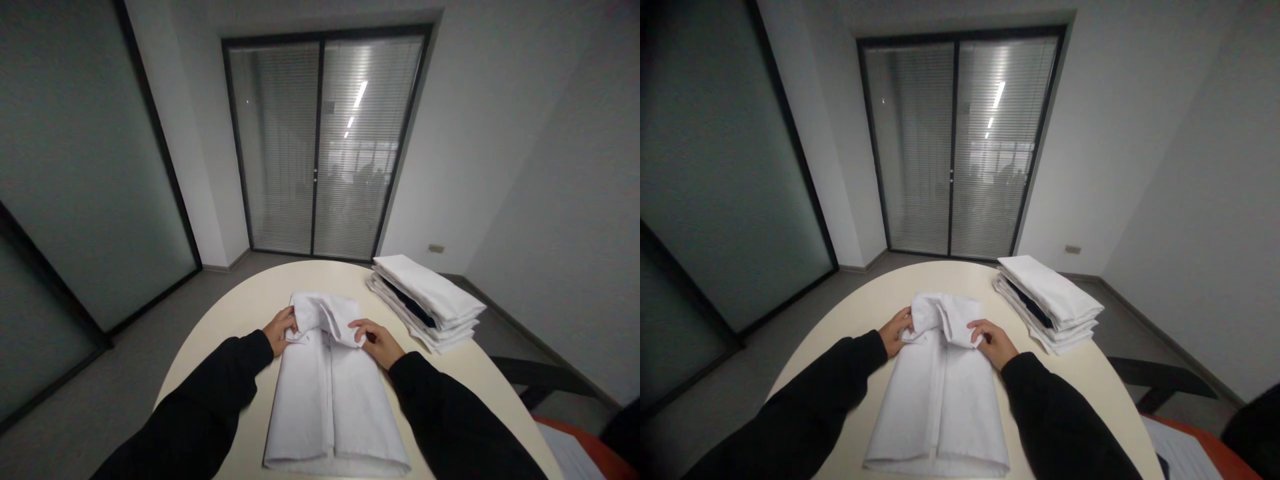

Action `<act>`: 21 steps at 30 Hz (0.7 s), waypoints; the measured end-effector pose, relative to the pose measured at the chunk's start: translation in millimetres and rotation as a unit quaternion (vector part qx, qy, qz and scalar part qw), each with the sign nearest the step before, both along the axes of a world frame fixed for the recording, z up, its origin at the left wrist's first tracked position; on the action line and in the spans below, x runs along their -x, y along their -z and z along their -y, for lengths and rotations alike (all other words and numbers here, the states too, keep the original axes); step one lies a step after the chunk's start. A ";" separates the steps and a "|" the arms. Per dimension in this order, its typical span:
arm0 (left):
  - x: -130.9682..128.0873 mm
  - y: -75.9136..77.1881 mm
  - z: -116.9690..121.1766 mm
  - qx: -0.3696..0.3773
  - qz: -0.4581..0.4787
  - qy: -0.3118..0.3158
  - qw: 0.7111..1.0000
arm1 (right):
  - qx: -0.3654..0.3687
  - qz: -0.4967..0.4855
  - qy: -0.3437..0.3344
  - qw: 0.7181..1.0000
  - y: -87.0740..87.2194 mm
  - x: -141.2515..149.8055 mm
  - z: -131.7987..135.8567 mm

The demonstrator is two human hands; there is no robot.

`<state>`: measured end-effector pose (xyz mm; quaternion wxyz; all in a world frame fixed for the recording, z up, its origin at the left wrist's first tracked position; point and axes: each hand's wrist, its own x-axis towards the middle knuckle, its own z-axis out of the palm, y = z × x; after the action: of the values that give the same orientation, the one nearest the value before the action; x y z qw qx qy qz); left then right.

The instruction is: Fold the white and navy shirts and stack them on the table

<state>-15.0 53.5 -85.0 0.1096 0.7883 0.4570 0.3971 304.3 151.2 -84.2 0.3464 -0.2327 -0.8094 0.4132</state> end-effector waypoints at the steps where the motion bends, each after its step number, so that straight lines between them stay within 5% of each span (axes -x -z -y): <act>1: 1.1 1.6 1.7 0.000 0.003 -0.002 1.000 | 0.000 -0.002 0.003 1.000 -0.1 -1.0 0.1; 10: 2.2 10.9 3.6 0.000 0.098 -0.001 0.995 | 0.144 -0.111 0.088 0.979 -6.4 2.9 4.8; 15: 3.1 14.3 -4.4 0.073 0.292 -0.172 0.938 | 0.244 -0.127 0.167 0.947 -10.9 5.8 12.4; 21: -7.7 16.5 -2.3 0.185 0.324 -0.264 0.890 | 0.247 -0.092 0.234 0.936 -8.4 18.5 32.5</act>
<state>-7.3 55.7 -101.5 0.2859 0.4316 0.6528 0.5531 285.8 118.7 -75.8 0.4376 -0.4544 -0.5694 0.5271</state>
